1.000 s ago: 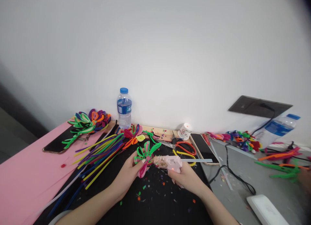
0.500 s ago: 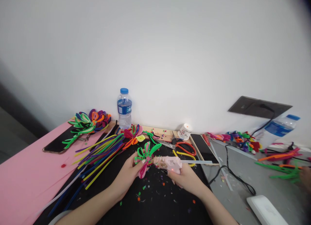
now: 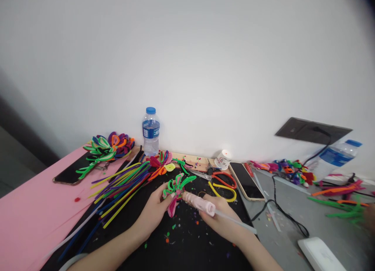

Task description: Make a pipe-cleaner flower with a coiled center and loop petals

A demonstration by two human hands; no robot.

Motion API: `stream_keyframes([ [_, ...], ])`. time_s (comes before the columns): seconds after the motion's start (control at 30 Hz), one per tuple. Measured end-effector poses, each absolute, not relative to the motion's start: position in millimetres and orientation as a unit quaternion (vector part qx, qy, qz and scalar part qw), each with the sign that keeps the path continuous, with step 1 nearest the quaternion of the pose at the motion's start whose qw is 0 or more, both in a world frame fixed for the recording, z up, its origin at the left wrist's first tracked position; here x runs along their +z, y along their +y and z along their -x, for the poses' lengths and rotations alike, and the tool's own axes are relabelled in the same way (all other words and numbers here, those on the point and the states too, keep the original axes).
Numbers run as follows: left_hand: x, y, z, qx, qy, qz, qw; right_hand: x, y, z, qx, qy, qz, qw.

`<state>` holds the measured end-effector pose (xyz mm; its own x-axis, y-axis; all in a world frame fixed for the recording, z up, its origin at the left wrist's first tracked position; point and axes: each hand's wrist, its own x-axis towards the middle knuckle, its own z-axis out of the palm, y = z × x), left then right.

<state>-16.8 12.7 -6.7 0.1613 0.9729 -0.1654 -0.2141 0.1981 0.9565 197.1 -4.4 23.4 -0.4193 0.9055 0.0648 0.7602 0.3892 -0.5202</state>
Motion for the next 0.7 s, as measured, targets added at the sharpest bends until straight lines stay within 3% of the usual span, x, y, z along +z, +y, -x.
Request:
stream_keyframes([
  [0.23,-1.9,12.6,17.5,0.472,0.464,-0.470,0.584,24.8,-6.8,-197.6,0.112,-0.846,0.510,0.102],
  [0.4,-5.1,12.6,17.1,0.464,0.463,-0.456,0.602,25.8,-7.2,-200.8,0.091,-0.853,0.502,0.111],
  [0.7,-5.2,11.6,19.5,0.485,0.413,-0.357,0.683,25.5,10.6,-222.1,0.393,-0.657,0.559,0.318],
])
